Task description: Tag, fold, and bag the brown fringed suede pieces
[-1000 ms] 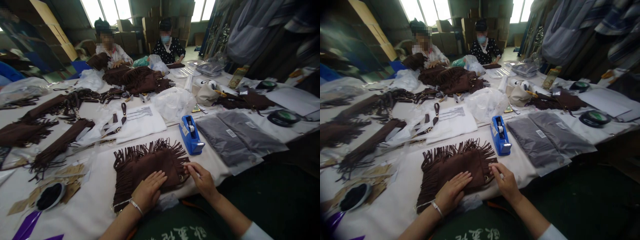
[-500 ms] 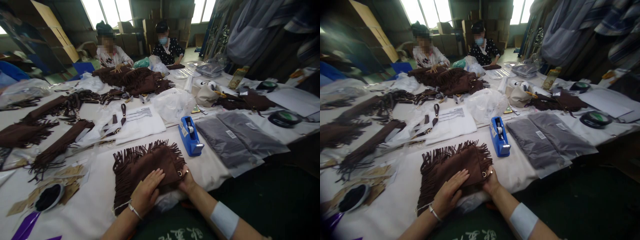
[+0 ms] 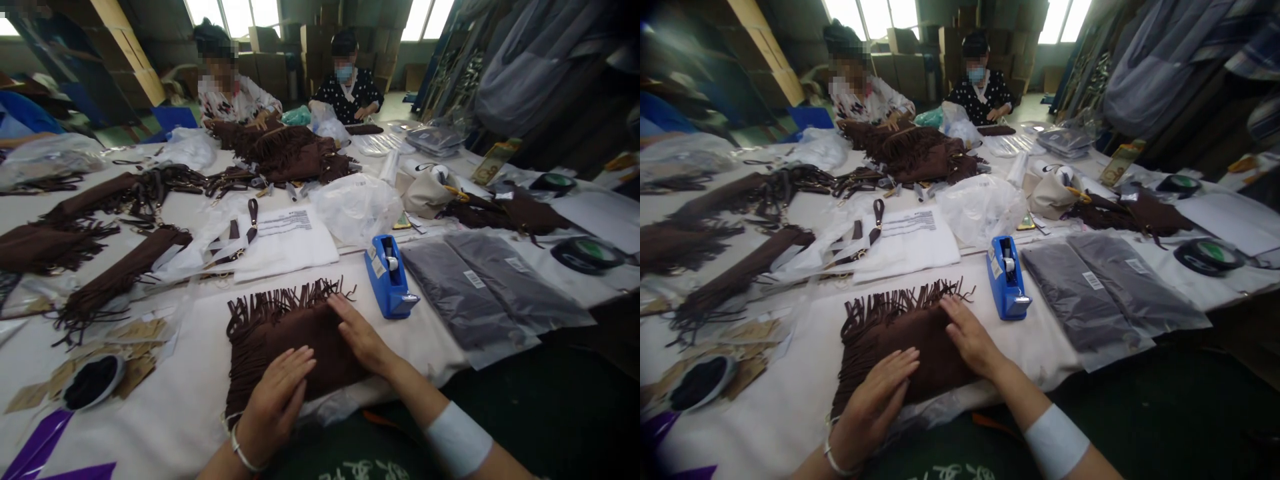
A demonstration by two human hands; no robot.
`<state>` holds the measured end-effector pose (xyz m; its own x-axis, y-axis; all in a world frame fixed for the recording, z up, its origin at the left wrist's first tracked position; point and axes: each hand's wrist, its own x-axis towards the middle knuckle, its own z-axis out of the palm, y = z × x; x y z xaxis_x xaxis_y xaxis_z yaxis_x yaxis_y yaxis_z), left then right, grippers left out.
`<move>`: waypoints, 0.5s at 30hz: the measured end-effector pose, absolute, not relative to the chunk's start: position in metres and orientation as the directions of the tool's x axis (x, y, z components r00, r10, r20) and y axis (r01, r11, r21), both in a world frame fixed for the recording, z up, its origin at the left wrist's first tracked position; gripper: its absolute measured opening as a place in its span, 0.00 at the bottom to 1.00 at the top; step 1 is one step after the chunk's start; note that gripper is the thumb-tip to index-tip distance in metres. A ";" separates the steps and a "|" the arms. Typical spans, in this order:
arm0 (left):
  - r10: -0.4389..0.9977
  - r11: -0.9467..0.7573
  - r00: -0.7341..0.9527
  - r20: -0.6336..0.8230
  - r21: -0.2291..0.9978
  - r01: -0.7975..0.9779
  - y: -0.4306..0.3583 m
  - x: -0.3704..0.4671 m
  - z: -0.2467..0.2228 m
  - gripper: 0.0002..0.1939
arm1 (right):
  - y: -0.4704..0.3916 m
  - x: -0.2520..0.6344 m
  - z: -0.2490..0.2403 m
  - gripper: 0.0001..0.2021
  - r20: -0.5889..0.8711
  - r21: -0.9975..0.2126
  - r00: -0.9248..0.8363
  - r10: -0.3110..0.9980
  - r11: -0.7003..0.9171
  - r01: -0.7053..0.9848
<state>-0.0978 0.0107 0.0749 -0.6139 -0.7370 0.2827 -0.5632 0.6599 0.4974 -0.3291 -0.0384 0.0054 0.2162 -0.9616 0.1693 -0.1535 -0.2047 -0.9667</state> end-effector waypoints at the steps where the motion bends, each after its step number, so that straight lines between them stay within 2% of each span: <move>1: -0.807 0.587 -0.497 0.320 0.528 -0.613 0.010 -0.087 0.079 0.20 | -0.038 -0.324 0.006 0.29 0.173 -0.934 0.291 -0.941 -0.251 -0.255; 3: -0.932 0.346 -0.185 0.311 0.618 -0.705 0.008 -0.063 0.082 0.15 | -0.035 -0.314 0.008 0.32 0.144 -0.816 0.406 -0.903 -0.340 -0.467; 5: -0.968 0.054 0.138 0.212 0.706 -0.706 0.003 -0.036 0.080 0.15 | -0.032 -0.310 0.014 0.32 0.109 -0.704 0.513 -0.851 -0.431 -0.565; 7: -0.933 -0.170 0.353 0.062 0.791 -0.588 -0.001 -0.011 0.074 0.18 | -0.026 -0.316 0.022 0.27 0.129 -0.758 0.582 -0.803 -0.458 -0.464; 8: -0.912 -0.242 0.409 -0.027 0.840 -0.486 -0.003 0.001 0.071 0.21 | -0.023 -0.323 0.025 0.24 0.167 -0.819 0.549 -0.819 -0.425 -0.386; 10: -0.880 -0.335 0.420 -0.222 0.917 -0.217 -0.007 0.021 0.066 0.26 | -0.019 -0.341 0.027 0.19 0.188 -0.948 0.279 -0.942 -0.248 -0.197; 11: -0.867 -0.371 0.388 -0.314 0.925 -0.080 -0.009 0.028 0.065 0.27 | -0.020 -0.351 0.025 0.19 0.103 -0.991 0.092 -0.990 -0.110 -0.075; 12: -0.854 -0.409 0.337 -0.396 0.912 0.035 -0.012 0.033 0.065 0.27 | -0.023 -0.360 0.021 0.19 -0.046 -0.997 -0.043 -0.998 0.043 0.065; 13: -0.838 -0.456 0.277 -0.470 0.882 0.118 -0.016 0.037 0.065 0.27 | -0.028 -0.369 0.017 0.20 -0.220 -0.959 -0.087 -0.972 0.199 0.202; 15: -0.785 -0.570 0.161 -0.599 0.799 0.192 -0.028 0.042 0.068 0.23 | -0.044 -0.380 0.010 0.21 -0.498 -0.795 0.062 -0.865 0.484 0.366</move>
